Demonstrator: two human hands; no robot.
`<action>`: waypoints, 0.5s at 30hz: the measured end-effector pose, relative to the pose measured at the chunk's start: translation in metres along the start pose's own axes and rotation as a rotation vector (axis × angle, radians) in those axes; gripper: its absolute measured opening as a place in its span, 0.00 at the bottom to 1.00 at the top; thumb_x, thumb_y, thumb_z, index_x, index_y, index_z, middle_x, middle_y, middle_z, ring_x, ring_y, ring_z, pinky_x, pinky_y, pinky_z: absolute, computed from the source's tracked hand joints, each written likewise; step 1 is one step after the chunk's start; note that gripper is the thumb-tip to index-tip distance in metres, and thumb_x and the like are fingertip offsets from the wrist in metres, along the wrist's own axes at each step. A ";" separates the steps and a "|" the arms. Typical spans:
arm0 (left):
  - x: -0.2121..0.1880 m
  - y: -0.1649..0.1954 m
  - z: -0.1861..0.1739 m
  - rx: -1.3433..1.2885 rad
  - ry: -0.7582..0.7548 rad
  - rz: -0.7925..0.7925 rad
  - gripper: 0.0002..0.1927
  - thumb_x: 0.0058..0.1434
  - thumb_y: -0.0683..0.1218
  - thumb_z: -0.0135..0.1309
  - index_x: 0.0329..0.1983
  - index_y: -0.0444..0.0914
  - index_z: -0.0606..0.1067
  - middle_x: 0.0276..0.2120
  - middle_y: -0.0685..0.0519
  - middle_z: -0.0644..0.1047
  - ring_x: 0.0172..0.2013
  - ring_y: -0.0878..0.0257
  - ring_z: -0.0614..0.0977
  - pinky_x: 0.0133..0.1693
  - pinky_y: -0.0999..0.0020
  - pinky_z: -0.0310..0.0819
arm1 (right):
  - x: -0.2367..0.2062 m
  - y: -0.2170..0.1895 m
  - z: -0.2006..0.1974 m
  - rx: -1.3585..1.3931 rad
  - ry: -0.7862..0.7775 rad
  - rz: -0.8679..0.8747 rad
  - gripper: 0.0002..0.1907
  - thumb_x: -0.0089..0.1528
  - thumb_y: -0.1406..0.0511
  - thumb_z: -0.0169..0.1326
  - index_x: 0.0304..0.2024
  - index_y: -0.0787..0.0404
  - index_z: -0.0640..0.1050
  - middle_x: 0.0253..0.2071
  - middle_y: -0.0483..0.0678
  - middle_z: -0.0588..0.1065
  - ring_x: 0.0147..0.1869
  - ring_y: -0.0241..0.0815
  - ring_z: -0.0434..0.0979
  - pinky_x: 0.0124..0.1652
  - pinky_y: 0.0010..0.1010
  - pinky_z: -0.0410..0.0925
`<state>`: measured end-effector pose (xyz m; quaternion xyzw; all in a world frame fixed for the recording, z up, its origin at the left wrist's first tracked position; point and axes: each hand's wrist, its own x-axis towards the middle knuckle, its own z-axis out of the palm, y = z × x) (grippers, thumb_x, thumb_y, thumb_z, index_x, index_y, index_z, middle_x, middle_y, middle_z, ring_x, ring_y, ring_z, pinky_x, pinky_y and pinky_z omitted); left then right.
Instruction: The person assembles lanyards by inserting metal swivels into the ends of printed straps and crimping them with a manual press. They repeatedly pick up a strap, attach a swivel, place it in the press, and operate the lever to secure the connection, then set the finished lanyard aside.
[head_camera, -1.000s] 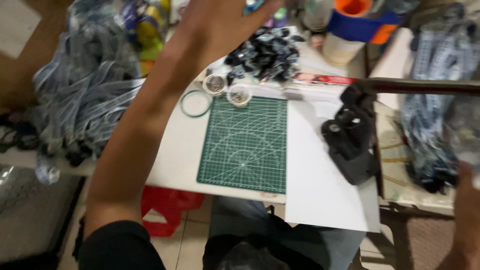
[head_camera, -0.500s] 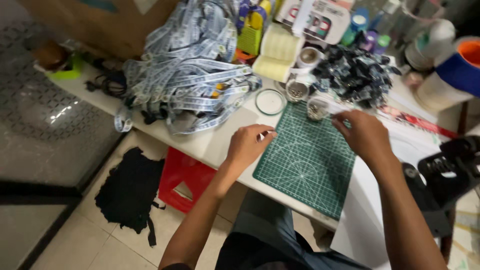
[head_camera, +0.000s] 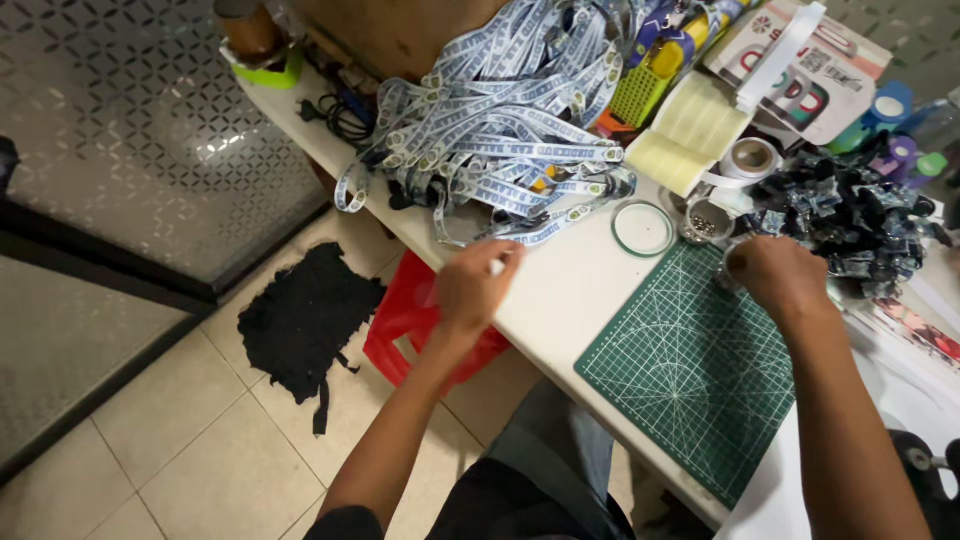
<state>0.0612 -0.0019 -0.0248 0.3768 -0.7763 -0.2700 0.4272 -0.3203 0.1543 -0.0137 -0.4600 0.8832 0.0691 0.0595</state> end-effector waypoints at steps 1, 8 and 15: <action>-0.001 -0.010 -0.007 0.027 0.039 -0.091 0.08 0.63 0.49 0.60 0.38 0.41 0.83 0.31 0.51 0.84 0.26 0.57 0.82 0.31 0.62 0.74 | -0.001 0.000 -0.001 0.006 0.003 -0.006 0.08 0.60 0.59 0.57 0.37 0.45 0.86 0.43 0.54 0.82 0.47 0.58 0.83 0.45 0.48 0.74; 0.031 -0.088 -0.047 0.197 0.370 -0.216 0.14 0.64 0.46 0.55 0.51 0.37 0.81 0.39 0.46 0.80 0.42 0.49 0.80 0.43 0.55 0.72 | -0.007 0.001 -0.005 0.004 0.015 -0.021 0.09 0.61 0.61 0.55 0.36 0.44 0.86 0.42 0.53 0.82 0.47 0.59 0.83 0.44 0.48 0.75; 0.059 -0.125 -0.038 0.287 0.281 -0.108 0.15 0.64 0.47 0.60 0.49 0.34 0.80 0.44 0.43 0.78 0.47 0.45 0.78 0.50 0.53 0.70 | -0.008 0.001 -0.002 0.008 0.036 -0.016 0.07 0.61 0.60 0.56 0.35 0.44 0.86 0.42 0.52 0.82 0.47 0.57 0.83 0.44 0.46 0.75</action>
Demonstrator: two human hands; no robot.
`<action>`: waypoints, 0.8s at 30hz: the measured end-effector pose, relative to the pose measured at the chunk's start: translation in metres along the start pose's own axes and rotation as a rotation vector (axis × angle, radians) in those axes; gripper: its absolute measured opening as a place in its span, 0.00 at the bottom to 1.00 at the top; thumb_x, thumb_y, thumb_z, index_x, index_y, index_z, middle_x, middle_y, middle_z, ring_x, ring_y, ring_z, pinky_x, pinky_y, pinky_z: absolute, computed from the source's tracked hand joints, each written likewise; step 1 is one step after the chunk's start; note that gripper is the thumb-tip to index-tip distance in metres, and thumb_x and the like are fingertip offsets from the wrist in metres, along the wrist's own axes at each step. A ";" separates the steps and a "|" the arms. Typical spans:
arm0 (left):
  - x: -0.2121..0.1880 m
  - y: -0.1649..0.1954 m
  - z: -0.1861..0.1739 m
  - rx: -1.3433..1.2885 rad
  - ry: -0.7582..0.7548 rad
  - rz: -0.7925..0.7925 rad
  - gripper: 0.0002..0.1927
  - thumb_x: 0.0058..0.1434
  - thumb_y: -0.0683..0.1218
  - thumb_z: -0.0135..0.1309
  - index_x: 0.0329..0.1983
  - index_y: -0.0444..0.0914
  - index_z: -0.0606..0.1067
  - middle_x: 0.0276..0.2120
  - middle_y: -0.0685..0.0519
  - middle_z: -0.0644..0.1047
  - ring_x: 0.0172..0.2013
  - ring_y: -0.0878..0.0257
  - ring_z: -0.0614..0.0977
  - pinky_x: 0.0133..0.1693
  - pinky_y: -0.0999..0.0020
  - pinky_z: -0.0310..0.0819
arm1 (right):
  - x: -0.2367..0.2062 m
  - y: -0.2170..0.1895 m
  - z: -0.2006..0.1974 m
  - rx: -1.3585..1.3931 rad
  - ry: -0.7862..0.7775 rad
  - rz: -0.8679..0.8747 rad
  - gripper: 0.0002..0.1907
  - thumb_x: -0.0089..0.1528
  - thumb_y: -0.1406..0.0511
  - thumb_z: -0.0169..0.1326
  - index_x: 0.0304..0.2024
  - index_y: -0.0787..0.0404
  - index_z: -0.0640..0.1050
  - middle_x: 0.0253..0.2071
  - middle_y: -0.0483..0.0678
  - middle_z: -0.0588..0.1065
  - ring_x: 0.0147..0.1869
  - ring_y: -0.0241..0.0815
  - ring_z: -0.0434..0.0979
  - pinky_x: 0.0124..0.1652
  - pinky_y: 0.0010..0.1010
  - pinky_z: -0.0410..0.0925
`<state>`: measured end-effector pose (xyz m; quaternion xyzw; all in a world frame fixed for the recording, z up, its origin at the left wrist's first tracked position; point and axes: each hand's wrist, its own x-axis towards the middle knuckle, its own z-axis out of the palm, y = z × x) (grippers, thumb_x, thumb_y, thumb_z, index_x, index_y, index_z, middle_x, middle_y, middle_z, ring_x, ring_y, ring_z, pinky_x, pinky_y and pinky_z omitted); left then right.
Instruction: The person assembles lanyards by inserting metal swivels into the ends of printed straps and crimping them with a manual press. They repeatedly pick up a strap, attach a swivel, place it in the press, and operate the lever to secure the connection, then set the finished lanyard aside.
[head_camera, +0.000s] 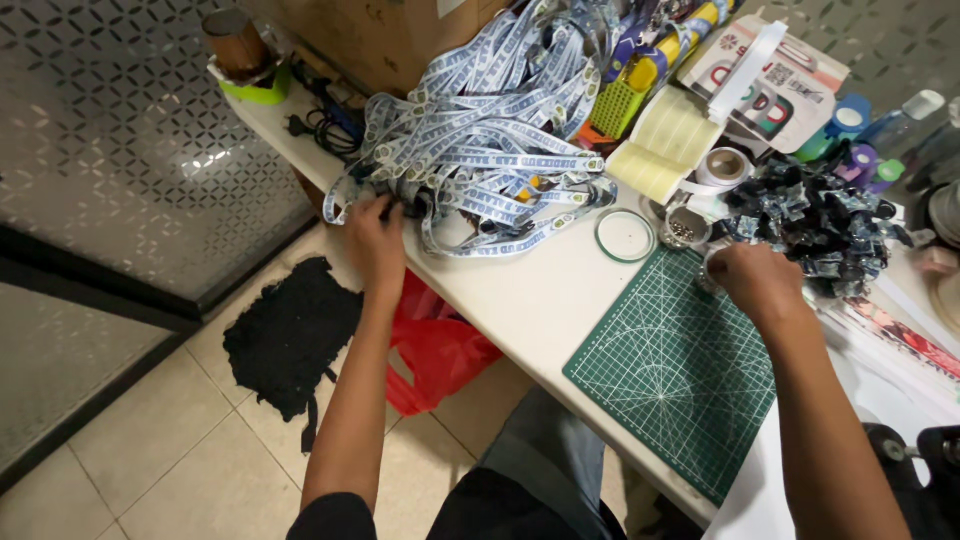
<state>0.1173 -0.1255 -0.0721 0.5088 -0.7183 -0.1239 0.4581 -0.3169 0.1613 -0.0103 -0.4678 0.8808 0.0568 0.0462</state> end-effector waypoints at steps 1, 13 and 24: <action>0.003 -0.002 0.002 0.023 0.030 0.059 0.14 0.64 0.47 0.60 0.48 0.32 0.80 0.45 0.42 0.78 0.47 0.44 0.78 0.50 0.52 0.70 | 0.000 0.000 0.000 0.014 0.000 0.004 0.07 0.60 0.61 0.57 0.35 0.43 0.86 0.42 0.52 0.82 0.47 0.57 0.83 0.44 0.46 0.75; 0.060 0.045 -0.053 0.026 0.071 0.180 0.09 0.71 0.43 0.50 0.39 0.32 0.75 0.33 0.43 0.78 0.35 0.44 0.79 0.37 0.50 0.70 | -0.002 -0.003 -0.013 0.095 0.016 0.024 0.09 0.57 0.59 0.60 0.37 0.52 0.84 0.40 0.56 0.82 0.45 0.59 0.83 0.45 0.48 0.74; 0.089 0.221 -0.078 -0.655 -0.847 0.063 0.15 0.71 0.48 0.50 0.52 0.35 0.79 0.37 0.53 0.79 0.34 0.70 0.75 0.37 0.74 0.71 | -0.011 0.014 0.008 0.481 0.361 -0.044 0.15 0.56 0.59 0.63 0.33 0.66 0.80 0.32 0.59 0.80 0.36 0.57 0.81 0.40 0.45 0.73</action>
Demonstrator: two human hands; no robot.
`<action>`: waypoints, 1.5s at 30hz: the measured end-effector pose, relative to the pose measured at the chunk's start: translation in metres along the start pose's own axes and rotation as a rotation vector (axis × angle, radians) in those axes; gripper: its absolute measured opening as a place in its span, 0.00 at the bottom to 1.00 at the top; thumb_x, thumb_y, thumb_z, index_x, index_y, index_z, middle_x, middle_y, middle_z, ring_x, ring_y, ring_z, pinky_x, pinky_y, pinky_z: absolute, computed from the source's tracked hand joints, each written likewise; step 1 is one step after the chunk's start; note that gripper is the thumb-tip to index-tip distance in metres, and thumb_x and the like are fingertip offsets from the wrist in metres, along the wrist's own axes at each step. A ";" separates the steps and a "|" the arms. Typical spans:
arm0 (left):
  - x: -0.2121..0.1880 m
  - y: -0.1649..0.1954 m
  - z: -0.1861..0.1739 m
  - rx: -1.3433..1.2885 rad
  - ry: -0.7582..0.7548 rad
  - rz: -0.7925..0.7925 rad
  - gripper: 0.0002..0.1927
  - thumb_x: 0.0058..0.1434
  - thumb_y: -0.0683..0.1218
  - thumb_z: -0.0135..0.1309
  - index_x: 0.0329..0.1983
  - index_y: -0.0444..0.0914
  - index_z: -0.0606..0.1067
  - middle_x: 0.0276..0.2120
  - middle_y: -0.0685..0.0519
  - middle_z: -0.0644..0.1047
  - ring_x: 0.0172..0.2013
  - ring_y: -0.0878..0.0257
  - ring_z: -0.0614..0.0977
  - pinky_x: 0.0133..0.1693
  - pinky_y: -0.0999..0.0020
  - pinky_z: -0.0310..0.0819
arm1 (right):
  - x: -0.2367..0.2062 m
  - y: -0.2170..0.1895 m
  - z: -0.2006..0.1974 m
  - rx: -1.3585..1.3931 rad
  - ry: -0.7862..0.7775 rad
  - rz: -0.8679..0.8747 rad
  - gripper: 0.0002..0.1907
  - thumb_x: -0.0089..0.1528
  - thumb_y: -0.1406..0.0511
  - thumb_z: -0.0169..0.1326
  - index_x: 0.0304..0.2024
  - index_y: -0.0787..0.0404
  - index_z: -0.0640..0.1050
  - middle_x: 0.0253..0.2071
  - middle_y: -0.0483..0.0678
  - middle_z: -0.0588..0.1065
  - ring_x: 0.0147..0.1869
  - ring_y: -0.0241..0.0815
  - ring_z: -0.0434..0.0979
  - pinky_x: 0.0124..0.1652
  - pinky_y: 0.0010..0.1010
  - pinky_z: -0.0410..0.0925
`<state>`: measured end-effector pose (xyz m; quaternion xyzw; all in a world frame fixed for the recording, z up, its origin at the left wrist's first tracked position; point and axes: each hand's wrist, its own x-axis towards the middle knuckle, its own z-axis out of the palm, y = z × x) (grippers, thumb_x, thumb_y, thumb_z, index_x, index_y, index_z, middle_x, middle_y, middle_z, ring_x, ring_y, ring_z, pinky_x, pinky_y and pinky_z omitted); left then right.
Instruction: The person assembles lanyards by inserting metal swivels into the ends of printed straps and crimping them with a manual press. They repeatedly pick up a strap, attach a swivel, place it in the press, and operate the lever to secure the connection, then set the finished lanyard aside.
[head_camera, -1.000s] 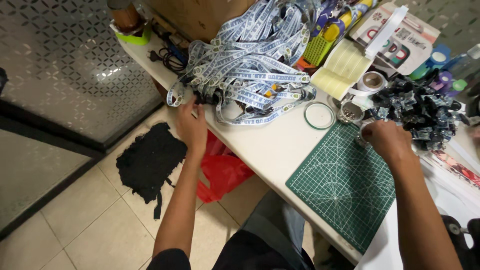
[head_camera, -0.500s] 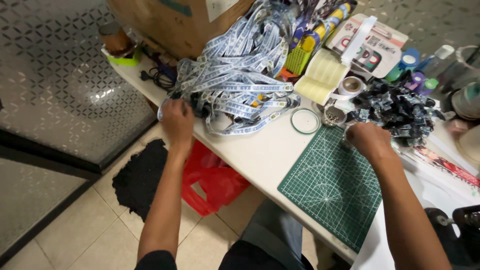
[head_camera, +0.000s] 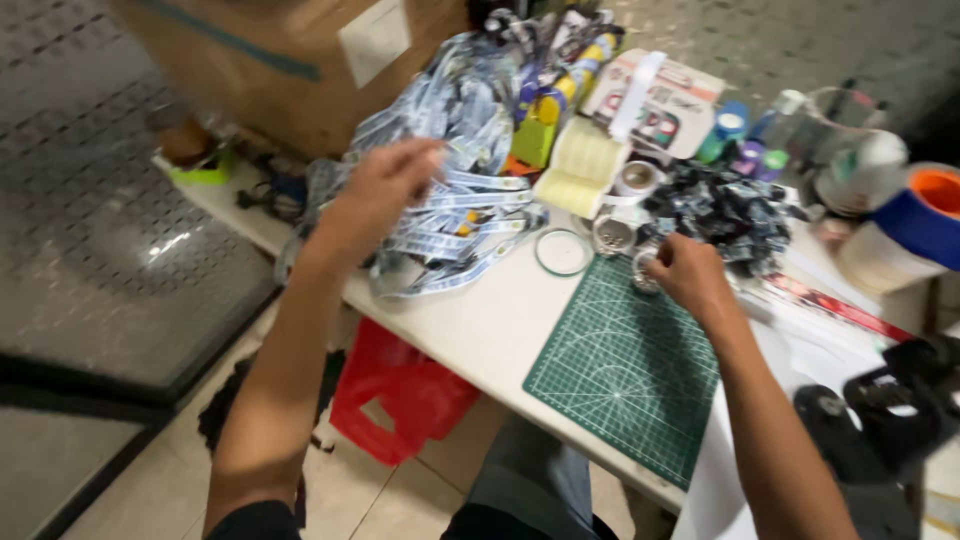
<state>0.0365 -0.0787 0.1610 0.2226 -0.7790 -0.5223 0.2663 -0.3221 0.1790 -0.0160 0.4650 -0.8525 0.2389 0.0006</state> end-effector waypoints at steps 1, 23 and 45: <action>-0.002 0.012 0.020 -0.050 -0.114 0.025 0.15 0.73 0.48 0.50 0.51 0.32 0.79 0.36 0.50 0.76 0.34 0.67 0.71 0.37 0.71 0.68 | -0.005 0.002 0.000 0.053 0.057 -0.021 0.13 0.56 0.61 0.62 0.34 0.66 0.80 0.32 0.59 0.80 0.35 0.57 0.81 0.39 0.45 0.73; -0.036 0.016 0.227 -0.001 -0.591 0.049 0.14 0.52 0.40 0.61 0.44 0.37 0.80 0.27 0.51 0.78 0.28 0.66 0.76 0.32 0.69 0.72 | -0.172 -0.047 -0.106 1.091 0.046 0.215 0.11 0.66 0.67 0.57 0.48 0.68 0.81 0.37 0.46 0.80 0.38 0.33 0.78 0.37 0.25 0.69; -0.054 0.023 0.247 0.123 -0.449 0.215 0.18 0.49 0.40 0.64 0.43 0.36 0.72 0.28 0.47 0.82 0.28 0.57 0.85 0.31 0.64 0.77 | -0.184 -0.076 -0.076 0.861 0.110 0.249 0.06 0.60 0.70 0.63 0.39 0.66 0.83 0.40 0.46 0.82 0.43 0.31 0.79 0.44 0.23 0.72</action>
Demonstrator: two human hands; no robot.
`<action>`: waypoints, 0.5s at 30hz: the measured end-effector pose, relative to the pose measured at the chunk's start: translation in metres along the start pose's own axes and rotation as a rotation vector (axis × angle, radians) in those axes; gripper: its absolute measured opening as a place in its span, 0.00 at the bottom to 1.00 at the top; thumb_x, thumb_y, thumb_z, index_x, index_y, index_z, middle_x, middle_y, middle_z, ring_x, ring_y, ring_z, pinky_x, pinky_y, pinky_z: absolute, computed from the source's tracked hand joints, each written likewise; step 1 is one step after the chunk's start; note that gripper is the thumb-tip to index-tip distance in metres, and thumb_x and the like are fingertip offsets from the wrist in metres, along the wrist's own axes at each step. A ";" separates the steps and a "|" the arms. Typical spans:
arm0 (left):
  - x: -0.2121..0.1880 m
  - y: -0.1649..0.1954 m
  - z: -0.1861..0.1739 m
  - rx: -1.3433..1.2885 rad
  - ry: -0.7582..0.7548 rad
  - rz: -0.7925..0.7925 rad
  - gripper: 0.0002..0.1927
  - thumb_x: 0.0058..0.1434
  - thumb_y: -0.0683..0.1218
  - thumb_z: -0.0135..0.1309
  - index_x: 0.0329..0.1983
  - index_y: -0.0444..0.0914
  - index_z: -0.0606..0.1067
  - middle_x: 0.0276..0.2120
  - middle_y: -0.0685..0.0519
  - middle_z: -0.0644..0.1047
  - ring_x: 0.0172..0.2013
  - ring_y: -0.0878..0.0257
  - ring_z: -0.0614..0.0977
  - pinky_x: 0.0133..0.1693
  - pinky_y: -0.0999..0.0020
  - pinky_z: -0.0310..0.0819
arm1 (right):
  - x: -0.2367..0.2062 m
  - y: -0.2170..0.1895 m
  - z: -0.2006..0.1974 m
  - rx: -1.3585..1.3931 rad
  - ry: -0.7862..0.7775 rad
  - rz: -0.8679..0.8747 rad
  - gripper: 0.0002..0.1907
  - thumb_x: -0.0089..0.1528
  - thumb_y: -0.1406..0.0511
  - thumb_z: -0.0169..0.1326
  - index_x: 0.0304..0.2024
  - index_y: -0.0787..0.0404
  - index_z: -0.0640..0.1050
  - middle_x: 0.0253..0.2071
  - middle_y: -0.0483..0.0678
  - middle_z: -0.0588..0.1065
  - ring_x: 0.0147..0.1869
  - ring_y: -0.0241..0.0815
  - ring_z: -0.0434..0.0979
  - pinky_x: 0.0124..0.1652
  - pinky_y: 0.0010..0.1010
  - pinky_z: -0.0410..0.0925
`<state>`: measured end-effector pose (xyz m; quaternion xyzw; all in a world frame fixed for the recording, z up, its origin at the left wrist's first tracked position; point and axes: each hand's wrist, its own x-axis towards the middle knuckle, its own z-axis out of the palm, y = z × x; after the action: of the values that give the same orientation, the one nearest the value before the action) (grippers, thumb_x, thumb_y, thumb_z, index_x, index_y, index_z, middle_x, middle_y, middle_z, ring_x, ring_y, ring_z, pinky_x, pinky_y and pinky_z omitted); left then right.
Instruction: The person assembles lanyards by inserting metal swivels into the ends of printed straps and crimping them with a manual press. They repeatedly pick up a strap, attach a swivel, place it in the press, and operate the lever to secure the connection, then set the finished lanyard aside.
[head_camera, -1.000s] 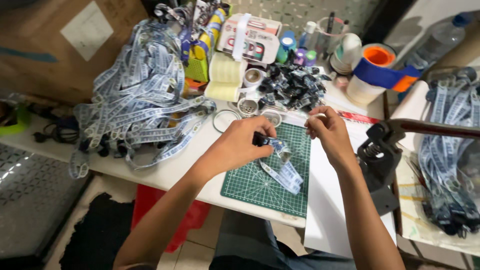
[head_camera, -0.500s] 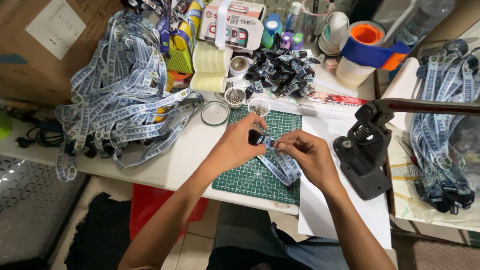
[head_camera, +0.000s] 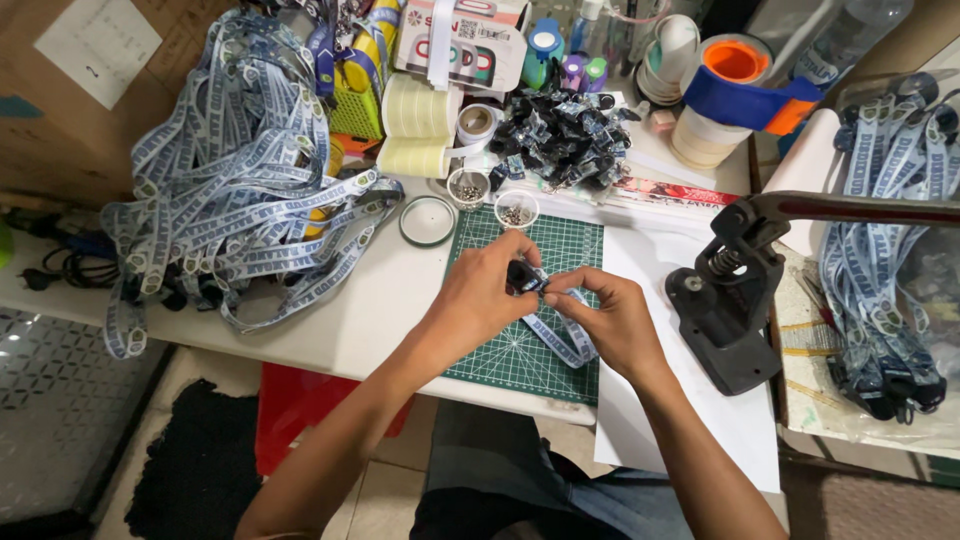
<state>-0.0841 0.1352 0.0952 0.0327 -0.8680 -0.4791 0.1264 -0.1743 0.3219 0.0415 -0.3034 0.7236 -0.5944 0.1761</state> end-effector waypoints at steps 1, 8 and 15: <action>0.000 0.001 0.000 -0.001 0.000 -0.009 0.18 0.49 0.40 0.64 0.43 0.37 0.73 0.28 0.47 0.82 0.28 0.57 0.85 0.31 0.64 0.77 | 0.000 0.001 0.001 0.000 0.004 -0.016 0.05 0.60 0.70 0.63 0.39 0.66 0.83 0.40 0.46 0.82 0.44 0.31 0.79 0.45 0.23 0.72; 0.002 -0.002 0.002 0.016 0.014 -0.019 0.17 0.49 0.40 0.64 0.42 0.37 0.74 0.28 0.48 0.82 0.27 0.58 0.85 0.30 0.64 0.77 | 0.000 0.007 0.001 0.124 -0.001 0.001 0.06 0.61 0.71 0.61 0.40 0.66 0.82 0.41 0.46 0.82 0.45 0.31 0.78 0.46 0.24 0.72; 0.000 -0.007 0.006 0.011 0.026 0.018 0.14 0.51 0.42 0.65 0.40 0.36 0.77 0.28 0.48 0.82 0.28 0.58 0.85 0.31 0.65 0.77 | -0.001 0.007 0.003 0.016 0.014 -0.019 0.05 0.61 0.70 0.62 0.39 0.66 0.82 0.40 0.46 0.82 0.44 0.31 0.78 0.45 0.24 0.71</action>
<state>-0.0861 0.1363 0.0866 0.0318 -0.8692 -0.4726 0.1418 -0.1737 0.3208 0.0345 -0.3047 0.7172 -0.6039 0.1676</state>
